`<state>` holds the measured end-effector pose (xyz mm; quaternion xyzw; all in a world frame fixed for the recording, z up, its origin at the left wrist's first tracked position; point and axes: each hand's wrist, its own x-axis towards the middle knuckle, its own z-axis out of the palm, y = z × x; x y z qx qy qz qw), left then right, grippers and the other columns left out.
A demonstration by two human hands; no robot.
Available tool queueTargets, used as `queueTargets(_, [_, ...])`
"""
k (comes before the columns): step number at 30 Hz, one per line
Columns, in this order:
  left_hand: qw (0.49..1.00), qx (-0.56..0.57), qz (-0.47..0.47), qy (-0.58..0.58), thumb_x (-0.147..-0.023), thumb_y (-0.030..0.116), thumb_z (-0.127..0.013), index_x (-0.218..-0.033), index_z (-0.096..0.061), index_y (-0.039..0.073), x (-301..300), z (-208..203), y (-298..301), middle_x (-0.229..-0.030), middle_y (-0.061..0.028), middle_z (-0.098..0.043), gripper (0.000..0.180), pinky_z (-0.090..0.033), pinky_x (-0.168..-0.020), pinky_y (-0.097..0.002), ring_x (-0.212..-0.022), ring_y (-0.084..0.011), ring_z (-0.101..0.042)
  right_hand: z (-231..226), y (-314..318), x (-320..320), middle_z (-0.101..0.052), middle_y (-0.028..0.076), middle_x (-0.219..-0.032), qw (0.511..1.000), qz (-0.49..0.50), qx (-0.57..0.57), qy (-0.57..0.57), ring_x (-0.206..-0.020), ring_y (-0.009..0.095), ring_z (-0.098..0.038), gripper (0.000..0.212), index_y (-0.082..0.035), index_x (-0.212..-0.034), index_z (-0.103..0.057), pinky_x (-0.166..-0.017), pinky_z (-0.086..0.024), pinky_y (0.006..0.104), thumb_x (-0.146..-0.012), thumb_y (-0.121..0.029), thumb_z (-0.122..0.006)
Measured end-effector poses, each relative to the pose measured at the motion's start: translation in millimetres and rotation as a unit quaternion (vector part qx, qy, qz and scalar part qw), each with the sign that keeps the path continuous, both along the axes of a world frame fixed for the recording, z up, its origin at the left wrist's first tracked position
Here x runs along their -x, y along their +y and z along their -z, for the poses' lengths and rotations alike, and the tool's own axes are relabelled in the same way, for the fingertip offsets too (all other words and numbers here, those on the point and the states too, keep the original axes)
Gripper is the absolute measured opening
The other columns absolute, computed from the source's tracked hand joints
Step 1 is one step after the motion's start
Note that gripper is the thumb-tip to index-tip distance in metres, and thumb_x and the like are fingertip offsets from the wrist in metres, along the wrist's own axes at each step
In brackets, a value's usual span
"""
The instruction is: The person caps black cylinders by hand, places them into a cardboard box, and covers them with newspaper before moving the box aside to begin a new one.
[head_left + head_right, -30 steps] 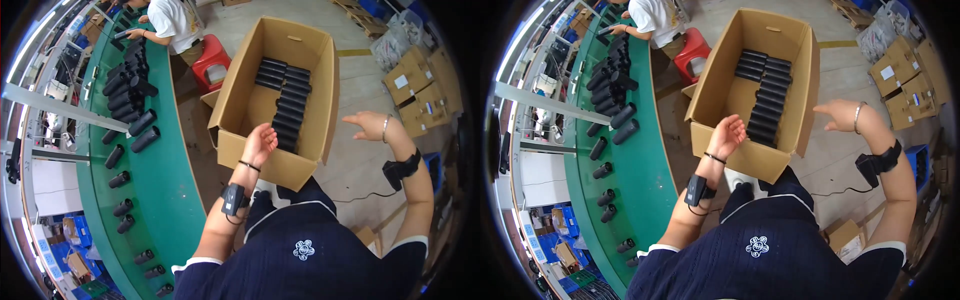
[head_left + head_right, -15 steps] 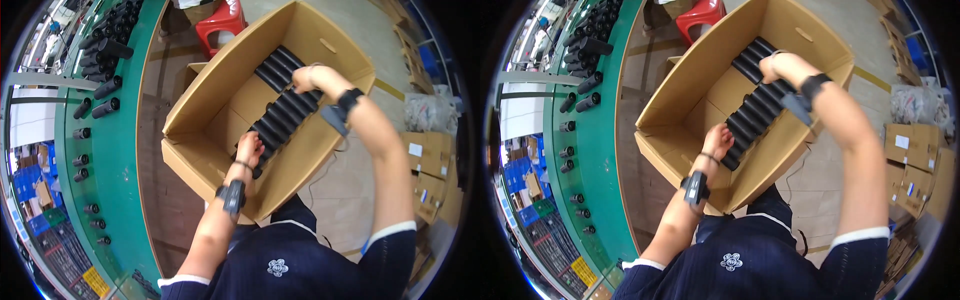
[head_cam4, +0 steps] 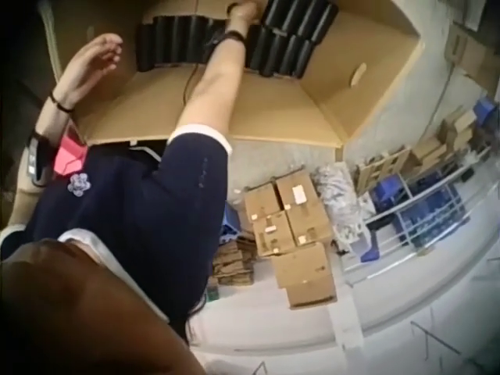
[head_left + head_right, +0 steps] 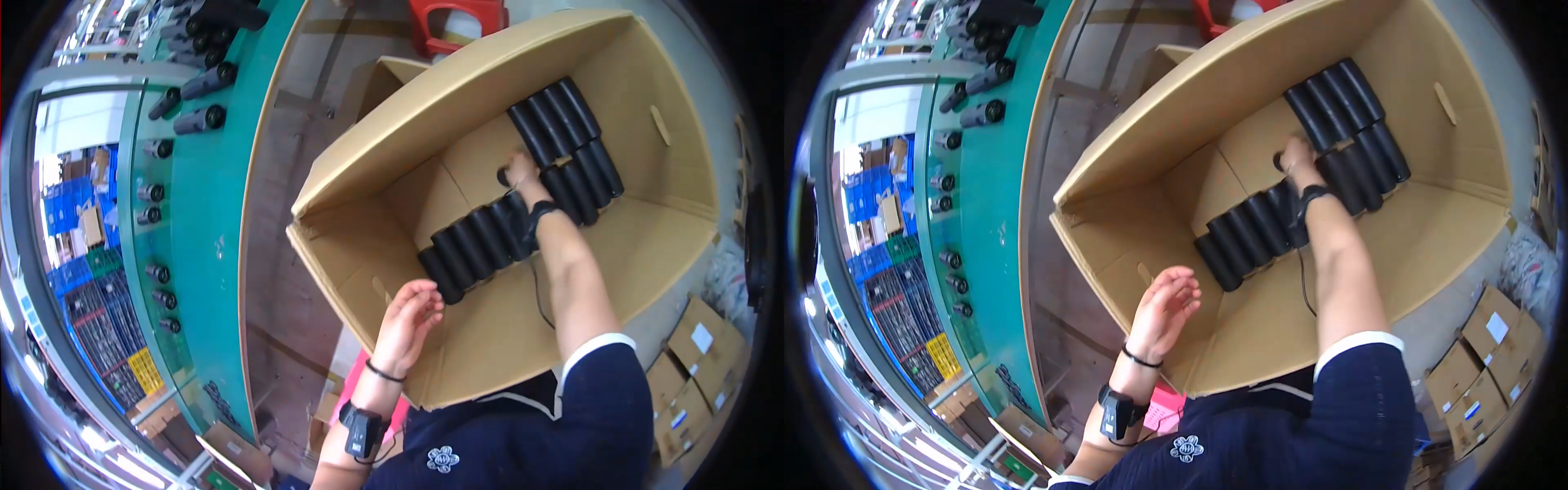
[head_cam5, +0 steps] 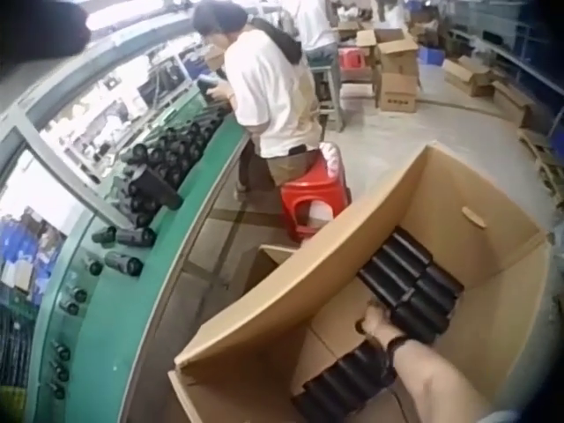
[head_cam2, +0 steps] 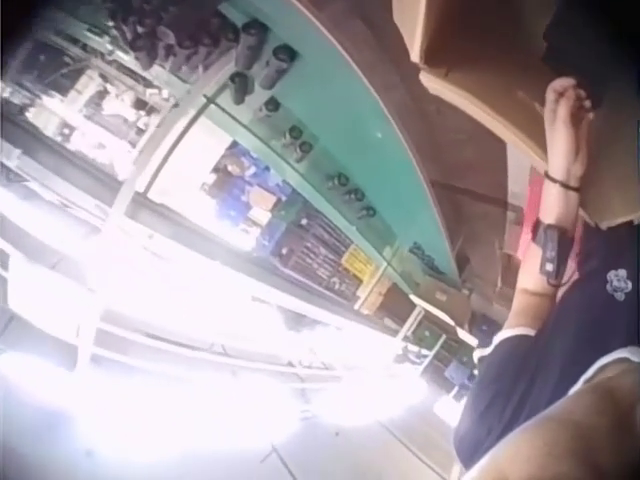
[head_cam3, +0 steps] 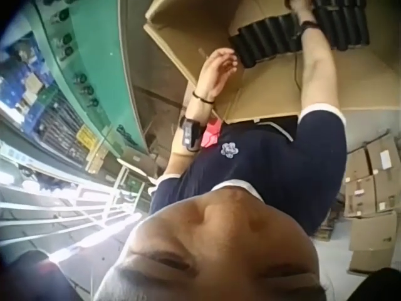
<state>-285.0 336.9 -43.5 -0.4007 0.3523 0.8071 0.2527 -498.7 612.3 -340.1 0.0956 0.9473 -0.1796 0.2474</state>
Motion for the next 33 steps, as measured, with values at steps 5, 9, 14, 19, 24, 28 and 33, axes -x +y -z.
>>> queueTargets(5, [0.998, 0.029, -0.013, 0.063, -0.091, 0.012, -0.056, -0.116, -0.053, 0.007, 1, -6, -19, -0.097, -0.0034, -0.058, 0.026, -0.049, -0.076, -0.0264, -0.09, -0.0146, -0.059, -163, -72, 28, -0.065, 0.001, -0.079, 0.855, -0.046, 0.475, -0.203, -0.072, 0.009, -0.06, 0.02, -0.005, -0.096, -0.062, -0.063, -0.049, 0.0245, -0.077, -0.003, -0.069])
queueTargets(9, [0.963, 0.132, 0.062, 0.227, -0.093, 0.015, -0.057, -0.142, -0.029, 0.006, -13, -33, -22, -0.114, -0.0074, -0.053, 0.057, -0.051, -0.081, -0.0275, -0.094, -0.0145, -0.059, -326, -145, -65, -0.063, 0.0, -0.08, 0.771, -0.145, 0.556, -0.275, -0.069, 0.007, -0.058, 0.016, -0.005, -0.092, -0.061, -0.06, -0.048, 0.0211, -0.079, -0.004, -0.069])
queueTargets(14, [0.957, 0.059, -0.114, 0.261, -0.094, 0.015, -0.054, -0.118, -0.052, 0.001, -78, -43, -97, -0.088, -0.0068, -0.065, 0.028, -0.051, -0.062, -0.0211, -0.071, -0.0102, -0.064, -394, -188, -143, -0.06, 0.006, -0.101, 0.826, -0.338, 0.45, 0.014, -0.092, 0.016, -0.058, 0.023, 0.002, -0.111, -0.06, -0.084, -0.045, 0.0244, -0.088, -0.004, -0.056])
queueTargets(19, [0.884, 0.166, -0.423, 0.107, -0.089, 0.017, -0.056, -0.095, -0.054, 0.003, -216, -33, -323, -0.074, -0.0137, -0.06, 0.015, -0.047, -0.048, -0.0279, -0.06, -0.0189, -0.06, -421, -192, -187, -0.061, 0.003, -0.087, 0.898, -0.159, 0.401, -0.091, -0.076, 0.009, -0.055, 0.019, 0.0, -0.108, -0.059, -0.067, -0.045, 0.0203, -0.091, -0.007, -0.054])
queueTargets(24, [0.718, 0.308, -0.624, 0.021, -0.086, 0.014, -0.052, -0.096, -0.057, 0.003, -401, 9, -533, -0.074, -0.013, -0.058, 0.016, -0.039, -0.039, -0.0252, -0.054, -0.0182, -0.054, -429, -233, -228, -0.061, 0.001, -0.082, 0.9, -0.16, 0.379, -0.14, -0.07, 0.006, -0.055, 0.018, -0.002, -0.107, -0.06, -0.059, -0.043, 0.0182, -0.091, -0.009, -0.055])
queueTargets(28, [0.566, 0.354, -0.74, 0.082, -0.091, 0.038, -0.055, -0.102, -0.052, -0.005, -480, 6, -644, -0.083, -0.0157, -0.06, 0.044, -0.05, -0.046, -0.0307, -0.067, -0.0257, -0.063, -428, -253, -256, -0.062, 0.002, -0.083, 0.902, -0.132, 0.376, -0.165, -0.069, 0.007, -0.056, 0.02, -0.002, -0.11, -0.059, -0.058, -0.045, 0.018, -0.092, -0.01, -0.055])
queueTargets(33, [0.644, 0.445, -0.607, -0.14, -0.092, 0.026, -0.053, -0.111, -0.048, 0.001, -495, 42, -644, -0.084, -0.0146, -0.06, 0.031, -0.052, -0.045, -0.0298, -0.065, -0.0252, -0.064, -399, -199, -258, -0.063, 0.003, -0.084, 0.914, -0.086, 0.354, -0.18, -0.068, 0.009, -0.059, 0.025, -0.005, -0.115, -0.056, -0.054, -0.046, 0.019, -0.092, -0.013, -0.054])
